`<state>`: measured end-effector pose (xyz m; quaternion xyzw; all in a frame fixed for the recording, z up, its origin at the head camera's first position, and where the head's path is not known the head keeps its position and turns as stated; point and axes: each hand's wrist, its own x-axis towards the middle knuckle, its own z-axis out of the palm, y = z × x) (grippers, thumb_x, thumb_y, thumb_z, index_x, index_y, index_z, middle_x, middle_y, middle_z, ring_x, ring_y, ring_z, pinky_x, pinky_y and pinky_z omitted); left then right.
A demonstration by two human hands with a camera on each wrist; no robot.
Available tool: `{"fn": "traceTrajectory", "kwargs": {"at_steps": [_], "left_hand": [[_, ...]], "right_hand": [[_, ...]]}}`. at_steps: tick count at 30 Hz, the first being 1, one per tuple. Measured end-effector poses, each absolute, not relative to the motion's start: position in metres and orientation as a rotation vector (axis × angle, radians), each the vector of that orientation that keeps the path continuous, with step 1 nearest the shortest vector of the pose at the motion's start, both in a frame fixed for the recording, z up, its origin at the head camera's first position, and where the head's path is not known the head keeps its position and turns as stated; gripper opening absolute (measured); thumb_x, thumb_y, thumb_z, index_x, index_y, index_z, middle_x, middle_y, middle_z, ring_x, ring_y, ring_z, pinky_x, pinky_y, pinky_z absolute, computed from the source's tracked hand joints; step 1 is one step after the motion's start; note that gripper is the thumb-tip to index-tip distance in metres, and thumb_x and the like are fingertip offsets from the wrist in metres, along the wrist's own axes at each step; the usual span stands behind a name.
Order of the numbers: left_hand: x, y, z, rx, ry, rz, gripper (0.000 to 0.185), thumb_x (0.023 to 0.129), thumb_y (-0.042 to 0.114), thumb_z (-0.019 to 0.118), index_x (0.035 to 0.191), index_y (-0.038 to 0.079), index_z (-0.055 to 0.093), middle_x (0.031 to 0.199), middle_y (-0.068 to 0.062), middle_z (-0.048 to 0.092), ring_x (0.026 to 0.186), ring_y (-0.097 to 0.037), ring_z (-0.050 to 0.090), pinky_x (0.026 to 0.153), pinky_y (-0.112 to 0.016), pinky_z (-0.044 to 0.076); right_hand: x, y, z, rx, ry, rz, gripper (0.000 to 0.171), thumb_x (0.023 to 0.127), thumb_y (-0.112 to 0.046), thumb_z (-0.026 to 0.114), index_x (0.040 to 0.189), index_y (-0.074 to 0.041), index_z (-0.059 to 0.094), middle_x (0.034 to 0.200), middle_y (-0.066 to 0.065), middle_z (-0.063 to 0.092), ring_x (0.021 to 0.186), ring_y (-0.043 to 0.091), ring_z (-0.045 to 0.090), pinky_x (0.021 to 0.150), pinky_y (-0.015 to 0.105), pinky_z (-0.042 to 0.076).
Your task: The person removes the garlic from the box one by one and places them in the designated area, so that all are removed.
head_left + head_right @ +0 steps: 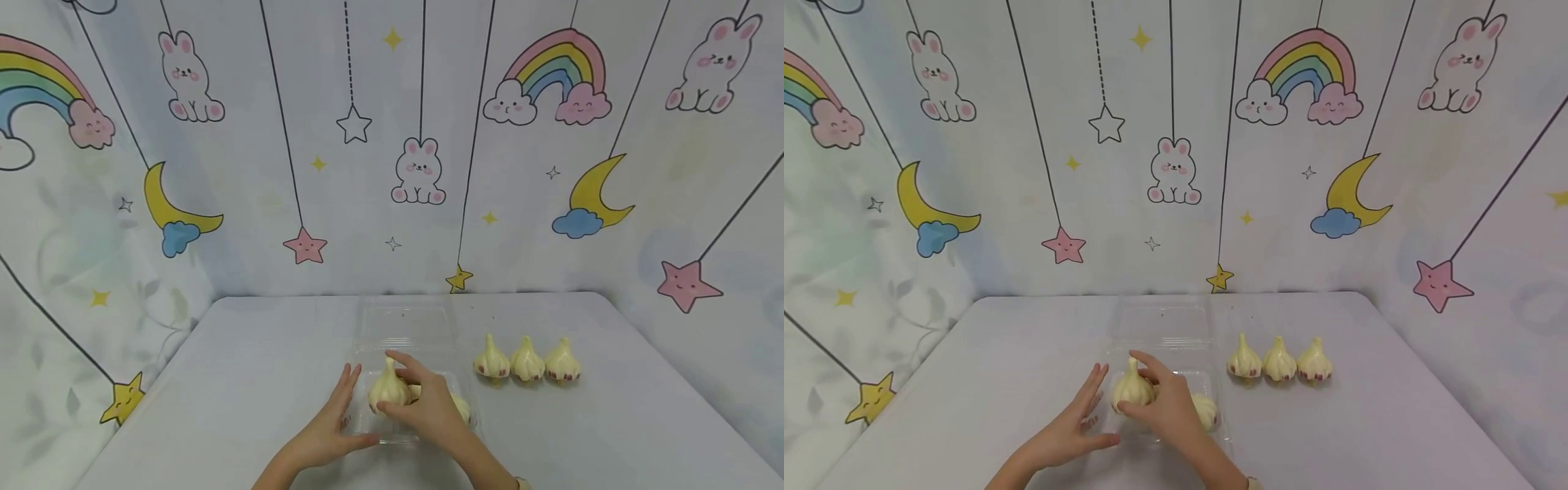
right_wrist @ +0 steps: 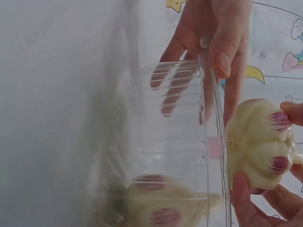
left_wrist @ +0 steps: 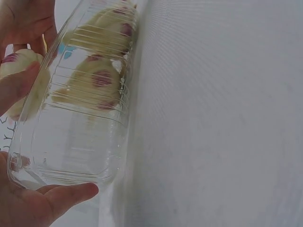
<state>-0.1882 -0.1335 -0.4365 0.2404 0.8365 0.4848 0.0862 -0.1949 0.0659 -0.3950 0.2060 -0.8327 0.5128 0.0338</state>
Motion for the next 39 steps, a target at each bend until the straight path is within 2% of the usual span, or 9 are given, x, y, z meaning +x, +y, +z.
{"fn": "traceTrajectory", "kwargs": {"at_steps": [3, 9, 11, 13, 21, 25, 31, 39], "left_hand": [[-0.188, -0.133, -0.436, 0.717, 2.480, 1.457, 0.096, 0.072, 0.032, 0.066, 0.135, 0.032, -0.006, 0.138, -0.013, -0.019, 0.121, -0.047, 0.004, 0.083, -0.058, 0.032], [-0.185, -0.133, -0.435, 0.710, 2.470, 1.479, 0.096, 0.072, 0.031, 0.067, 0.136, 0.031, -0.005, 0.138, -0.015, -0.019, 0.120, -0.048, 0.006, 0.083, -0.056, 0.034], [-0.183, -0.134, -0.435, 0.698, 2.467, 1.484, 0.096, 0.072, 0.031, 0.067, 0.136, 0.032, -0.005, 0.138, -0.015, -0.019, 0.120, -0.048, 0.007, 0.082, -0.056, 0.034], [-0.182, -0.136, -0.435, 0.693, 2.470, 1.485, 0.096, 0.071, 0.031, 0.067, 0.136, 0.031, -0.005, 0.138, -0.015, -0.019, 0.119, -0.049, 0.008, 0.082, -0.057, 0.034], [-0.180, -0.137, -0.436, 0.707, 2.491, 1.468, 0.098, 0.071, 0.032, 0.067, 0.136, 0.030, -0.005, 0.138, -0.015, -0.018, 0.119, -0.049, 0.009, 0.082, -0.056, 0.035], [-0.181, -0.135, -0.436, 0.713, 2.488, 1.462, 0.097, 0.072, 0.032, 0.067, 0.136, 0.030, -0.006, 0.139, -0.014, -0.019, 0.121, -0.047, 0.006, 0.083, -0.056, 0.033], [-0.181, -0.134, -0.434, 0.697, 2.520, 1.430, 0.098, 0.071, 0.034, 0.067, 0.136, 0.030, -0.007, 0.139, -0.011, -0.019, 0.122, -0.045, 0.001, 0.083, -0.060, 0.030], [-0.178, -0.133, -0.431, 0.698, 2.524, 1.434, 0.099, 0.070, 0.032, 0.068, 0.136, 0.028, -0.007, 0.138, -0.015, -0.019, 0.121, -0.046, 0.001, 0.082, -0.060, 0.031]], "right_hand": [[-0.193, 0.072, -0.388, 0.620, -2.553, 1.606, 0.064, 0.066, -0.034, 0.071, 0.122, -0.035, 0.041, 0.108, 0.017, 0.055, 0.097, 0.025, 0.053, 0.060, 0.022, 0.050], [-0.181, 0.081, -0.362, 0.579, -2.533, 1.639, 0.064, 0.068, -0.018, 0.072, 0.124, -0.022, 0.043, 0.109, 0.021, 0.053, 0.098, 0.029, 0.052, 0.062, 0.024, 0.050], [-0.179, 0.084, -0.358, 0.557, -2.537, 1.630, 0.064, 0.067, -0.016, 0.072, 0.124, -0.022, 0.043, 0.108, 0.021, 0.053, 0.098, 0.029, 0.052, 0.062, 0.023, 0.050], [-0.180, 0.087, -0.358, 0.530, -2.540, 1.634, 0.065, 0.066, -0.016, 0.073, 0.123, -0.023, 0.043, 0.108, 0.020, 0.053, 0.098, 0.028, 0.052, 0.061, 0.023, 0.049], [-0.195, 0.111, -0.379, 0.394, -2.521, 1.643, 0.068, 0.060, -0.032, 0.076, 0.118, -0.041, 0.043, 0.109, 0.007, 0.055, 0.098, 0.017, 0.053, 0.060, 0.021, 0.049], [-0.197, 0.123, -0.381, 0.354, -2.506, 1.642, 0.069, 0.059, -0.032, 0.076, 0.118, -0.042, 0.043, 0.110, 0.003, 0.054, 0.099, 0.016, 0.052, 0.061, 0.023, 0.050], [-0.199, 0.138, -0.381, 0.351, -2.487, 1.634, 0.069, 0.061, -0.030, 0.075, 0.120, -0.040, 0.042, 0.111, 0.007, 0.053, 0.102, 0.019, 0.051, 0.062, 0.022, 0.050], [-0.198, 0.152, -0.380, 0.319, -2.522, 1.582, 0.069, 0.062, -0.033, 0.074, 0.121, -0.041, 0.039, 0.114, 0.010, 0.050, 0.104, 0.023, 0.049, 0.068, 0.024, 0.050]]}}
